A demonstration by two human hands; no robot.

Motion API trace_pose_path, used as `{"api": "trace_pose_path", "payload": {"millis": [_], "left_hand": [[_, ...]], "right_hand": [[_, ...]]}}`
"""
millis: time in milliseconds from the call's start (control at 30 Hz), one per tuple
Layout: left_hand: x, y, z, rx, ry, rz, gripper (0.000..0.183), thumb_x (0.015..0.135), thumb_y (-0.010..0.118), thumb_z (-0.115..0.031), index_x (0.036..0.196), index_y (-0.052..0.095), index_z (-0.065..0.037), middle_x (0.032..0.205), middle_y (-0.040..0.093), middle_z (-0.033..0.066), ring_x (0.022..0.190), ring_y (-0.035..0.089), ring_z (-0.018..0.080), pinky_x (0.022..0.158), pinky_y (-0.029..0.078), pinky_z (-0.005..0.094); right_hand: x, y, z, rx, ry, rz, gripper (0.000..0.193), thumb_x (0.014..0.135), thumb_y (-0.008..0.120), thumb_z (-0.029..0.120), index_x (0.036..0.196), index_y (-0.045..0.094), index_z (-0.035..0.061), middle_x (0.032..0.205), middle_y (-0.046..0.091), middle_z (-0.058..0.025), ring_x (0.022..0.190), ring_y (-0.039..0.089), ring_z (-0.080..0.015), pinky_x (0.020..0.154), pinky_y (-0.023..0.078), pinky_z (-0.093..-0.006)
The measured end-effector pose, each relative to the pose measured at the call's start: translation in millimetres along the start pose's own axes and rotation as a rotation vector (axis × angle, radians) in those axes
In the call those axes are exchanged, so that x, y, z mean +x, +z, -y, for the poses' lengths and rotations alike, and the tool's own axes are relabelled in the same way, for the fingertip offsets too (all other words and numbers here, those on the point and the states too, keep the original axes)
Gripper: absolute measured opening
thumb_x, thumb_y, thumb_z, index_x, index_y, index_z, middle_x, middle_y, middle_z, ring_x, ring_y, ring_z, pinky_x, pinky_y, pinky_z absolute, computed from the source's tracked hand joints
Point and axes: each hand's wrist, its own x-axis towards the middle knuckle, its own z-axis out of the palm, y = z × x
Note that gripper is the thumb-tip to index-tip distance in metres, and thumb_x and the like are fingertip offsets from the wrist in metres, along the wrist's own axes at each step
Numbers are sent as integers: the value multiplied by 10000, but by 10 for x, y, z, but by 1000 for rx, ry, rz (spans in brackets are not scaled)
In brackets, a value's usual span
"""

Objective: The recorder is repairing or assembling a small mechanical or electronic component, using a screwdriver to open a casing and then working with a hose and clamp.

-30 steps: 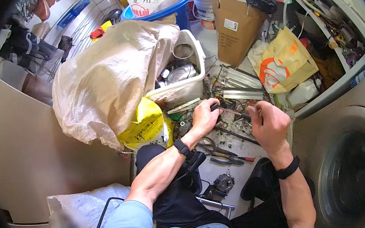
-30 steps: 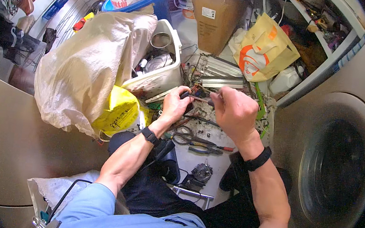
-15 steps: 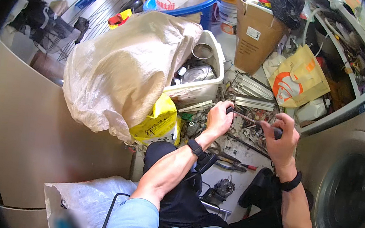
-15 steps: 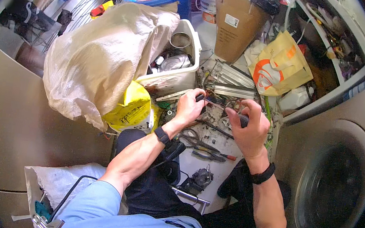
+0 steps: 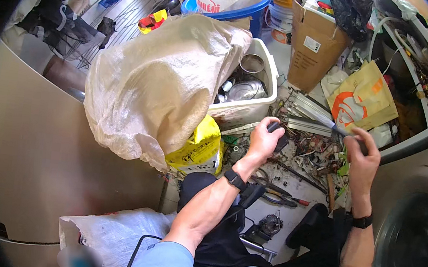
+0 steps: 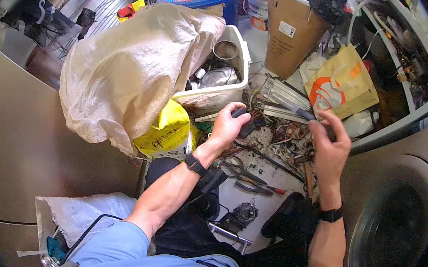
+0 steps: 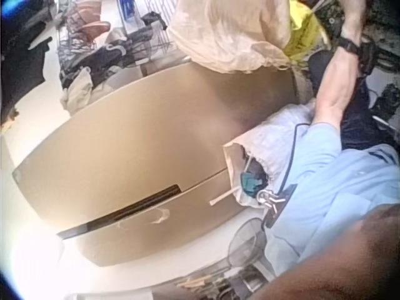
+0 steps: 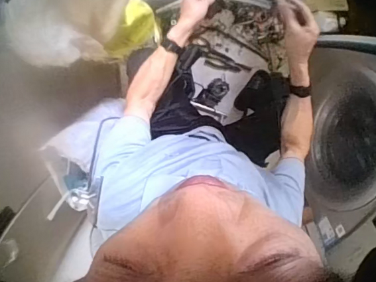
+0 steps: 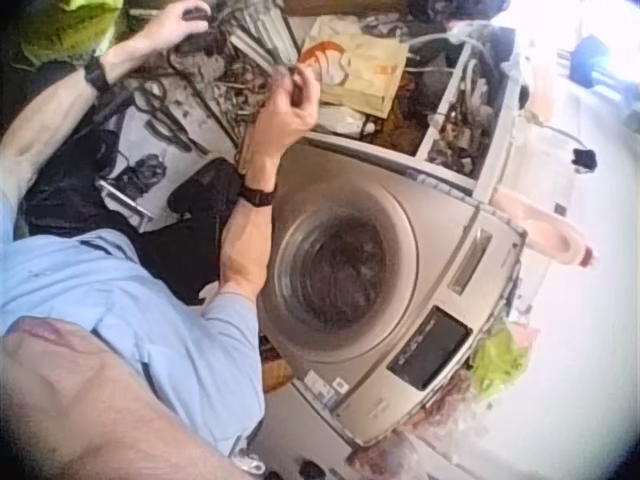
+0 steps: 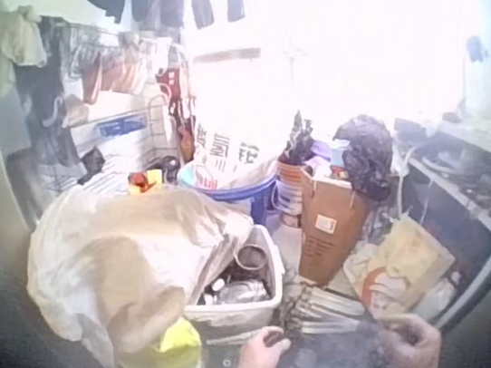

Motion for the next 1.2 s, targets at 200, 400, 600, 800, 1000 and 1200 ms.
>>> {"api": "trace_pose_path", "payload": {"millis": [200, 400, 600, 800, 1000, 1200], "left_hand": [[-232, 175, -404, -386, -277, 406, 496, 982, 644, -56, 1455, 494, -78, 1244, 589, 103, 1072, 665, 262, 722, 690, 479], [-251, 265, -582, -153, 1, 576, 726, 896, 600, 42, 1568, 344, -59, 1461, 524, 163, 1263, 605, 287, 907, 625, 382], [-390, 254, -898, -2, -29, 583, 796, 824, 550, 58, 1579, 323, -49, 1478, 521, 202, 1392, 514, 302, 1129, 470, 409], [104, -6, -1092, 657, 557, 823, 526, 828, 712, -38, 1348, 640, -74, 1293, 672, 215, 1192, 671, 390, 1027, 544, 453], [2056, -962, -547, 1065, 403, 142, 357, 817, 636, -29, 1147, 767, -53, 1114, 757, 207, 1088, 721, 370, 970, 566, 444], [3026, -1218, 392, 1421, 430, 305, 342, 929, 557, -63, 1251, 673, -61, 1229, 692, 197, 1213, 644, 422, 1035, 526, 507]], "right_hand": [[-21, 353, -508, 519, 580, 37, 200, 1006, 697, 186, 1155, 682, 52, 925, 704, -12, 848, 654, -96, 746, 528, -267], [-74, 555, -651, 768, 649, 337, 491, 988, 719, 154, 1443, 552, 78, 1264, 645, -66, 1111, 664, -172, 905, 619, -356], [176, 448, -744, 897, 823, 635, 830, 833, 842, 89, 1560, 443, 77, 1351, 618, -83, 1170, 668, -216, 852, 674, -420], [230, 513, -956, 837, 783, 549, 694, 871, 742, 58, 1518, 492, 48, 1185, 672, -58, 947, 707, -170, 693, 664, -367], [324, 229, -751, 677, 821, 429, 599, 832, 725, 81, 1407, 568, 16, 1225, 690, -64, 940, 681, -143, 661, 600, -289], [202, -96, -833, 546, 800, 362, 587, 798, 719, 92, 1369, 622, -3, 1232, 693, -39, 1058, 639, -116, 964, 502, -276]]}}
